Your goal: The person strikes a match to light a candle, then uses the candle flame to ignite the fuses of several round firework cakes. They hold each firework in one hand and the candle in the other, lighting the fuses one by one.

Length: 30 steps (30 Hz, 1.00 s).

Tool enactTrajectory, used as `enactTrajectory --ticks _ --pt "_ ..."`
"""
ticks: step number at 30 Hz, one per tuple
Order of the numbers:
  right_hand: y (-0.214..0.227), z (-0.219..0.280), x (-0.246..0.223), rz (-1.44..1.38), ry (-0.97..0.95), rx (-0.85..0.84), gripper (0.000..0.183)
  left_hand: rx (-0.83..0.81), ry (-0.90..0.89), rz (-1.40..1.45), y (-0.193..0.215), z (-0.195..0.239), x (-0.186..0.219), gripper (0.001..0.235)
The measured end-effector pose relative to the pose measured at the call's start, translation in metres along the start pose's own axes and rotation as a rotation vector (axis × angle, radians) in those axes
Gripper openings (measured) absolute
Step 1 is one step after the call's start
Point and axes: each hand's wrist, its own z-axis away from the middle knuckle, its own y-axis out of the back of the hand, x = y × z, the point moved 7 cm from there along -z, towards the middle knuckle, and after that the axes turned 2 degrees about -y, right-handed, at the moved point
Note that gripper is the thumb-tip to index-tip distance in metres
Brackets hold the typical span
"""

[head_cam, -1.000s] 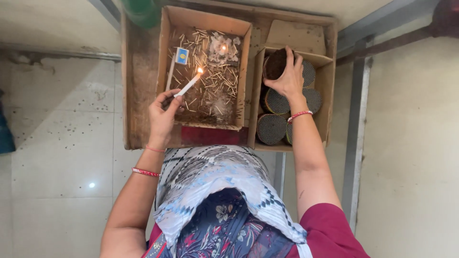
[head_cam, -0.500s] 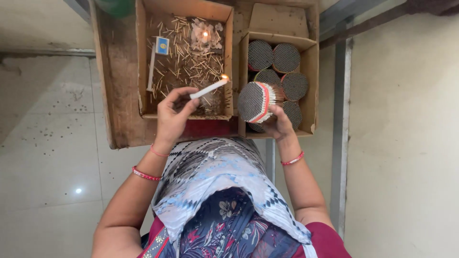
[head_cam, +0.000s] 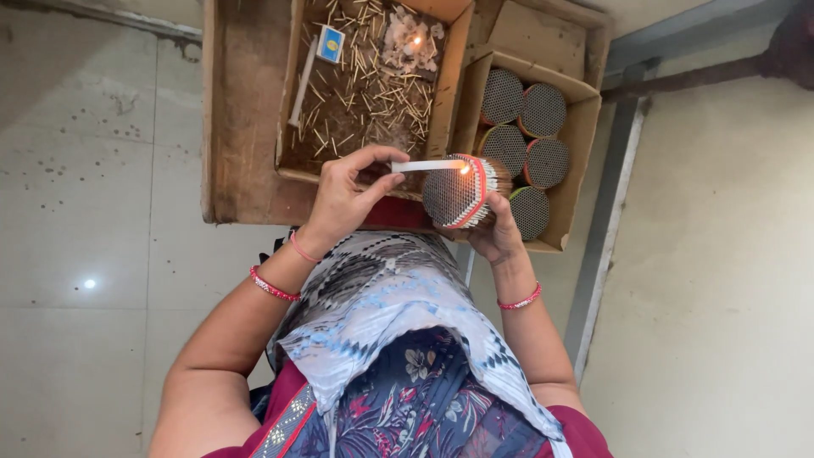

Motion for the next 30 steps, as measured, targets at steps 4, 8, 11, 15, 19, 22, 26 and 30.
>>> enactTrajectory --ticks 4,8,11,15,19,22,26,30 --pt "-0.018 -0.003 -0.005 0.074 -0.009 -0.019 0.081 0.018 -0.023 -0.008 0.008 0.002 0.007 0.022" --pt "-0.027 -0.007 -0.006 0.063 -0.060 0.062 0.086 -0.004 -0.079 -0.024 0.010 0.000 0.016 0.023" --pt "-0.034 -0.009 -0.008 0.055 -0.077 0.093 0.087 -0.002 -0.112 -0.042 0.013 -0.003 0.015 0.024" --pt "-0.037 -0.011 -0.005 0.022 -0.121 0.117 0.089 0.028 -0.089 -0.060 0.019 -0.007 0.005 0.024" --pt "-0.044 -0.011 -0.008 0.066 -0.115 0.142 0.089 0.031 -0.089 -0.060 0.022 -0.009 0.005 0.023" --pt "-0.050 -0.011 -0.007 0.044 -0.158 0.130 0.091 -0.004 -0.121 -0.038 0.021 -0.010 0.008 0.023" --pt "-0.054 -0.011 -0.007 0.086 -0.213 0.201 0.093 -0.010 -0.063 -0.061 0.023 -0.014 0.001 0.023" --pt "-0.054 -0.013 -0.007 0.082 -0.232 0.206 0.091 -0.007 -0.052 -0.077 0.025 -0.014 -0.002 0.023"
